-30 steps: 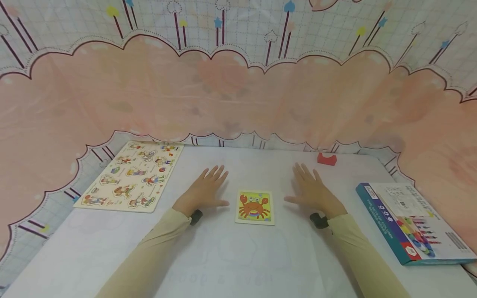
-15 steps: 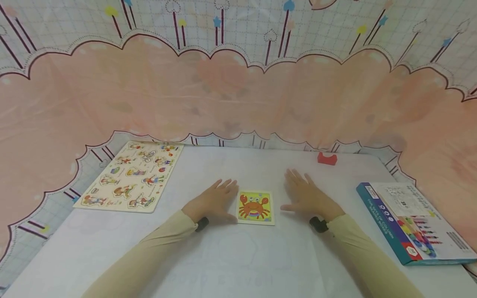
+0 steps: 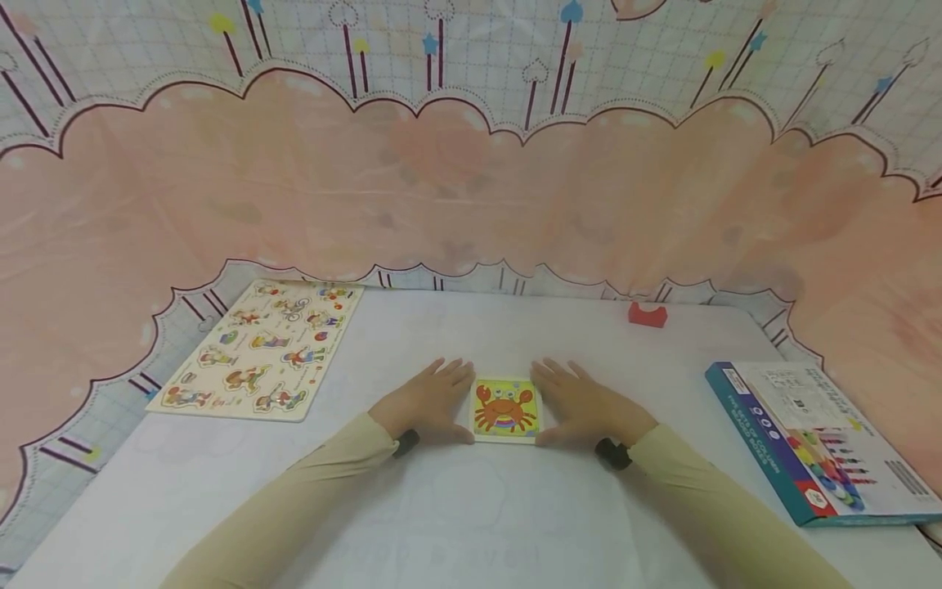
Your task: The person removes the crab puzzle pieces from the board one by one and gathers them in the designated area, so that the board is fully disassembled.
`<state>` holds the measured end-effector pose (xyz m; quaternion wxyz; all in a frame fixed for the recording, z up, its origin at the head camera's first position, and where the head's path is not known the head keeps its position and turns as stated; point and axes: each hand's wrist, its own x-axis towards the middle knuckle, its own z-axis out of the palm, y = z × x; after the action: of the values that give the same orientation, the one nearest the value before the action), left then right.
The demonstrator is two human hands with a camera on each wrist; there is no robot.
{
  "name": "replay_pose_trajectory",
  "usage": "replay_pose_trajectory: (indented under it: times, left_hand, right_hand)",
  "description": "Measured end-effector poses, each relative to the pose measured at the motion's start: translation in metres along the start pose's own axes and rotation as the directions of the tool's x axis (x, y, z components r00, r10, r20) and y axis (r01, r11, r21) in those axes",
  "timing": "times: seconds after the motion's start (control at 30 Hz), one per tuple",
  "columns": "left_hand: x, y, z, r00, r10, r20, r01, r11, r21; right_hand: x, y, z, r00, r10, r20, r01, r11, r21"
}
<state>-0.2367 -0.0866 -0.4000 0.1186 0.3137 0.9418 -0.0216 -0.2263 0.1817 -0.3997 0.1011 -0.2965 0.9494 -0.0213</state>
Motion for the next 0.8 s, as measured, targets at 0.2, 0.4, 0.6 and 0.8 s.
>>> replay_pose_trajectory:
  times: [0.2, 0.4, 0.6, 0.8]
  left_hand:
    - [0.001, 0.002, -0.001, 1.0, -0.006, -0.003, 0.006, 1.0, -0.016]
    - [0.003, 0.002, 0.0, 1.0, -0.003, -0.005, 0.003, 1.0, -0.008]
    - [0.003, 0.003, 0.0, 1.0, 0.011, 0.007, -0.011, 1.0, -0.014]
    - [0.003, 0.003, 0.0, 1.0, 0.02, 0.015, -0.02, 1.0, -0.02]
  right_hand:
    - [0.003, -0.002, 0.0, 0.999, 0.002, 0.035, -0.002, 1.0, -0.006]
    - [0.002, -0.003, -0.002, 0.998, 0.011, 0.056, -0.012, 1.0, 0.018]
    - [0.007, 0.003, -0.002, 0.998, 0.031, 0.051, -0.037, 0.991, 0.131]
    - [0.014, 0.015, -0.004, 0.999, 0.038, -0.006, -0.034, 0.941, 0.336]
